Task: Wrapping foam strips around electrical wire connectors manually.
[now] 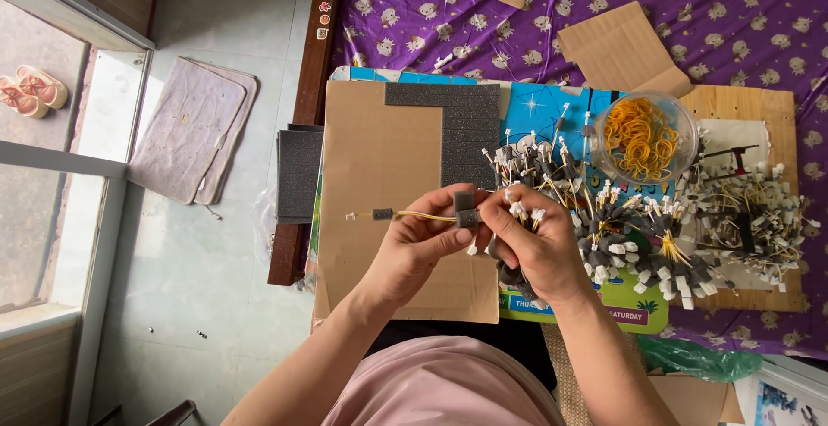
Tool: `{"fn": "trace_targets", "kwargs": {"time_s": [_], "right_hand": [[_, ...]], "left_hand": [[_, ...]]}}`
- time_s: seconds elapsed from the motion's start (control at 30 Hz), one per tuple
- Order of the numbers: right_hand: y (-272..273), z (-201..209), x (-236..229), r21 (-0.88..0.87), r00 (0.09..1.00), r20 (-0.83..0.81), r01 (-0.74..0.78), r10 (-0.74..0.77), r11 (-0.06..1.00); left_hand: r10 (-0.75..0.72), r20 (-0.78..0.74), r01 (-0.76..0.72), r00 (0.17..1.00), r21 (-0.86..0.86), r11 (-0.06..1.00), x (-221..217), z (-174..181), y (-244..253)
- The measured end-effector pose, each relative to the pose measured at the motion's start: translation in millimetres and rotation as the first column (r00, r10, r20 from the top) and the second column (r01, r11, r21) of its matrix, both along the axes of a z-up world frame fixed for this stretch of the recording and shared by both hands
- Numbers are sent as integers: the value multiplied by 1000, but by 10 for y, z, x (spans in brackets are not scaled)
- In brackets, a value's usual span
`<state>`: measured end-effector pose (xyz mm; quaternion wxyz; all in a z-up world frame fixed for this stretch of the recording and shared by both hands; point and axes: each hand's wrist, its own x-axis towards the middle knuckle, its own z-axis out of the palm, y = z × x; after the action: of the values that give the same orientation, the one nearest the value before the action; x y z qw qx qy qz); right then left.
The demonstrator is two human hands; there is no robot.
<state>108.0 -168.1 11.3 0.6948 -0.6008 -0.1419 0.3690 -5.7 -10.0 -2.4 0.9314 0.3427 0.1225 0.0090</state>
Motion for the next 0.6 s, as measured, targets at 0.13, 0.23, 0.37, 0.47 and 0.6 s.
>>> {"fn": "trace_targets", "kwargs": {"time_s": [0.13,0.23,0.37,0.47,0.6], "right_hand": [[25,-16,-39,-37,996,31,87,-85,996],[65,20,-86,-79,991,74,117,-111,990],[73,-2,-93,-119,990,48,134,-129,984],[50,-52,-79,-151,994,29,105,-102,983],[-25,-233,-54,-190,996,30,83,-79,978]], "left_hand": [[57,-34,-51,998,167,985,-15,25,-29],[51,-31,-44,998,202,978,-19,15,-60],[103,-10,-98,995,223,970,-36,-103,-113],[136,-13,-130,991,230,964,-39,-168,-132],[158,4,-151,987,331,932,-87,-246,-102]]}}
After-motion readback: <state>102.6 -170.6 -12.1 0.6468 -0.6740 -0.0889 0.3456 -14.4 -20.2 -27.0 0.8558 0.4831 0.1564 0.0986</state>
